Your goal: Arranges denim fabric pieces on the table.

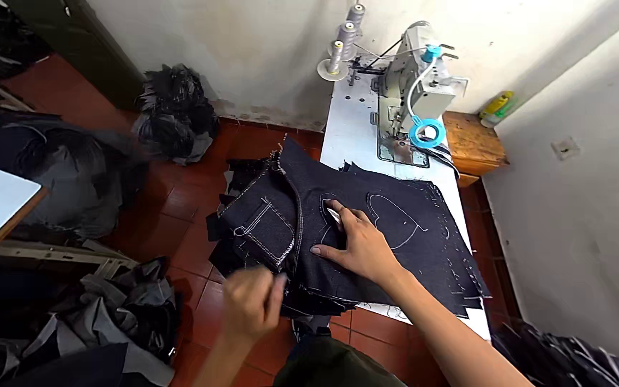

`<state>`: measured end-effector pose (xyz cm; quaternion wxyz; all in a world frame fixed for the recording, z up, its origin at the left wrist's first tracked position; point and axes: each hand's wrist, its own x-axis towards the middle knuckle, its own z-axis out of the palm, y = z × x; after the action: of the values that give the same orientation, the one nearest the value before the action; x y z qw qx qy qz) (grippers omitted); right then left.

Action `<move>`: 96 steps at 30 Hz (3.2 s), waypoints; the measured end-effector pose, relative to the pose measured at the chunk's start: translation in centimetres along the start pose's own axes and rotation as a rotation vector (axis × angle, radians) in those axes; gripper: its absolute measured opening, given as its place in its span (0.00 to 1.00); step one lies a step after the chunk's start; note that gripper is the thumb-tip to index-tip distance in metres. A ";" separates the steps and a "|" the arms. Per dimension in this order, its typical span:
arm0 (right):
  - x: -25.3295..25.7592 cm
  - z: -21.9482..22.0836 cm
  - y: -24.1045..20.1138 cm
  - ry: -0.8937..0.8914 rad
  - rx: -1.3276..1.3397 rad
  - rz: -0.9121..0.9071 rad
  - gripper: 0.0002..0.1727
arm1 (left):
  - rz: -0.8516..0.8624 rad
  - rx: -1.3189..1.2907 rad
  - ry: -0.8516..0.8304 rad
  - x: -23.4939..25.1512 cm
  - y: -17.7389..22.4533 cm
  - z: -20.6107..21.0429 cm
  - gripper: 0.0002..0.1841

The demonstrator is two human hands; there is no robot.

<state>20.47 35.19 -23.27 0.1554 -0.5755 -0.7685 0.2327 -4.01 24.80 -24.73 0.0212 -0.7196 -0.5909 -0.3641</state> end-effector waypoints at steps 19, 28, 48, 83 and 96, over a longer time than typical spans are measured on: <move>-5.8 -3.7 -3.7 0.193 -0.329 -0.347 0.31 | -0.634 -0.702 -0.514 -12.1 -0.2 -0.8 0.26; -9.0 0.1 -8.0 -0.150 -0.447 -0.509 0.13 | -0.563 -0.285 -0.647 -10.4 4.1 -5.5 0.26; -22.6 -3.8 4.8 0.187 1.529 -0.170 0.26 | -0.083 -0.752 0.140 -4.3 13.6 -23.7 0.17; -1.6 -0.2 0.5 0.244 -0.031 -0.469 0.28 | -0.515 0.140 -0.210 -6.3 0.7 1.9 0.37; -9.1 -2.5 -5.7 0.305 -0.442 -0.298 0.30 | -0.007 -0.001 0.055 -10.2 0.3 -2.4 0.26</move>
<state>19.72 25.59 -17.86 0.1724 -0.5046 -0.8442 -0.0543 -5.26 15.07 -28.48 0.0357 -0.7072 -0.5924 -0.3842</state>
